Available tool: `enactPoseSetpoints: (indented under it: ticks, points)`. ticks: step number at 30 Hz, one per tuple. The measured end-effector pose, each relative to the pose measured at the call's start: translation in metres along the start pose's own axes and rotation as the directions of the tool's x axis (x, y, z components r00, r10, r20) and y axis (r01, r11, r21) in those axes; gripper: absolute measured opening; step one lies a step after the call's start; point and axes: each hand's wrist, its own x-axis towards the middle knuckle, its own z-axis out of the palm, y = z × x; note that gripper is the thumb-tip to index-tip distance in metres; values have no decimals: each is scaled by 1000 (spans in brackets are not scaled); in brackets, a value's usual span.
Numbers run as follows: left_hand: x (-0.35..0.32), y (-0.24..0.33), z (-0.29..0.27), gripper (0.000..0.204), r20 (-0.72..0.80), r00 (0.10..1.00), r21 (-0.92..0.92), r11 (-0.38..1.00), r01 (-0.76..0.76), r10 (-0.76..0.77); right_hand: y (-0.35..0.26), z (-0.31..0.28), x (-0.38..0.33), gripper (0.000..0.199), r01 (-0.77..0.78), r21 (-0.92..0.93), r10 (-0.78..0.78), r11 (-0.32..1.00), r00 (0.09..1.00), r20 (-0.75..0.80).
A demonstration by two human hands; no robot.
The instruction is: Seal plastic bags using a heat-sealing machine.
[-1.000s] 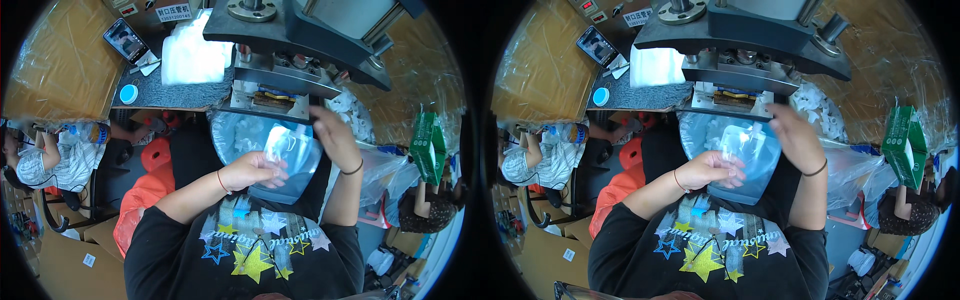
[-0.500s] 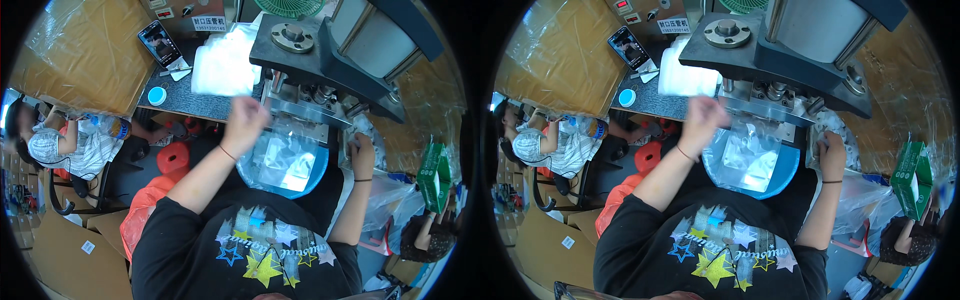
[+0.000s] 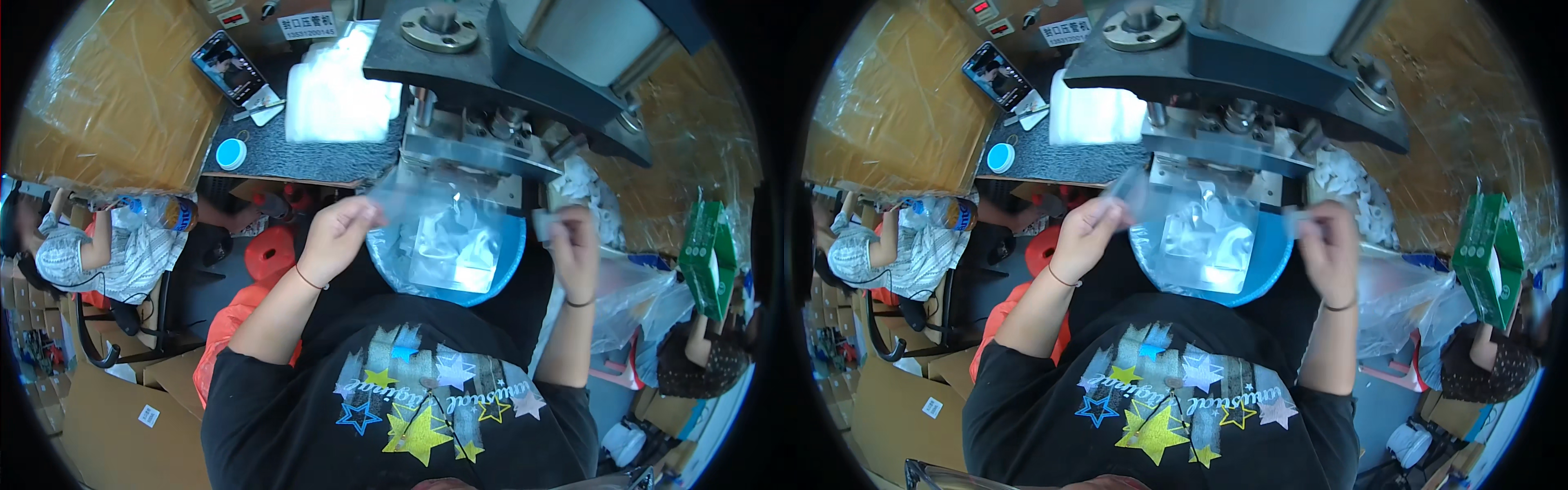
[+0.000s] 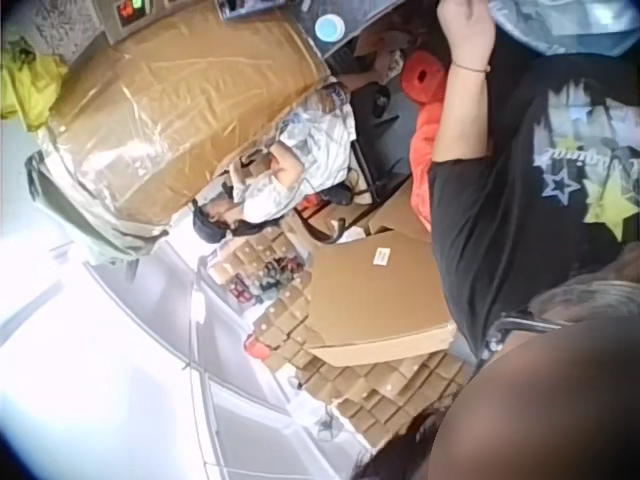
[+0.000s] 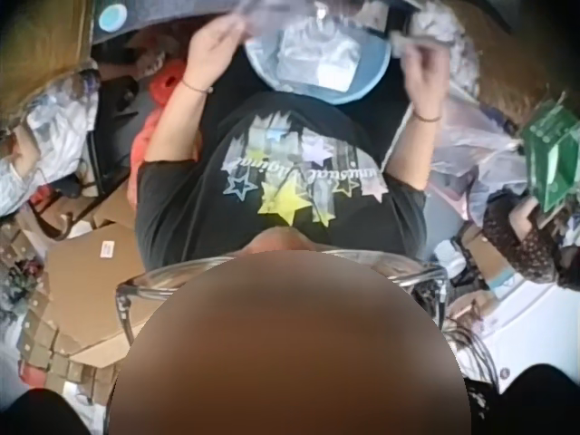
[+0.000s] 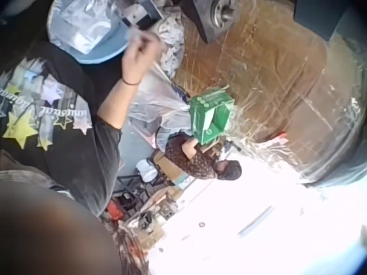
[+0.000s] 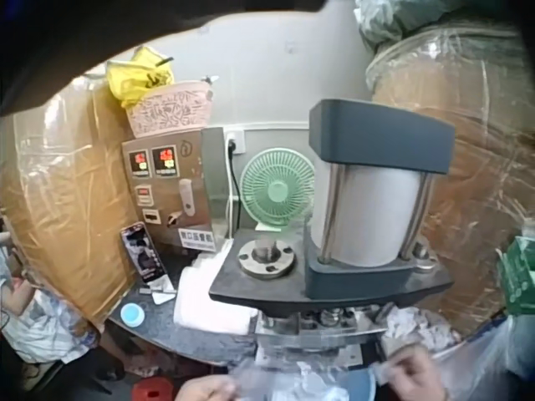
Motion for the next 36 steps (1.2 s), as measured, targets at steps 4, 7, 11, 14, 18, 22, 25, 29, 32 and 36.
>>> enactPoseSetpoints:
  ticks: [4, 7, 11, 14, 18, 22, 25, 29, 32, 36]
  points:
    - [-4, 24, 29, 14, 284, 954, -94, 987, 130, -98, -38, 35, 20, 11, 222, 2, -213, 975, 930, 298]
    - [-6, 24, 52, 13, 365, 919, -179, 956, 230, -153, -39, 32, 29, 11, 324, 20, -321, 946, 924, 209]
    - [-8, 10, 61, 15, 366, 901, -215, 920, 327, -235, -28, 20, 21, 11, 6, 106, -18, 994, 994, 109]
    - [-12, 6, 63, 16, 362, 908, -3, 973, 229, -213, -35, 24, 7, 19, -169, 274, 105, 947, 966, 234]
    - [-14, 8, 78, 18, 412, 890, -58, 969, 241, -196, -45, 42, 9, 21, 17, 2, -17, 1000, 983, 181]
    - [-16, 10, 79, 23, 539, 815, -296, 858, 419, -213, -34, 45, 16, 18, 185, -117, -156, 976, 963, 222]
    - [-17, 18, 79, 26, 628, 739, -328, 778, 536, -244, -34, 39, 14, 21, 130, -91, -91, 987, 934, 345]
    - [-21, 16, 77, 26, 621, 737, -336, 758, 559, -268, -41, 39, 22, 24, 192, -67, -148, 979, 899, 411]
    - [-24, 12, 67, 27, 611, 741, -274, 803, 528, -278, -31, 43, 22, 26, 240, -80, -175, 967, 862, 476]
    - [-28, 13, 68, 28, 631, 730, -239, 830, 505, -262, -32, 56, 19, 28, 268, -177, -116, 947, 799, 591]
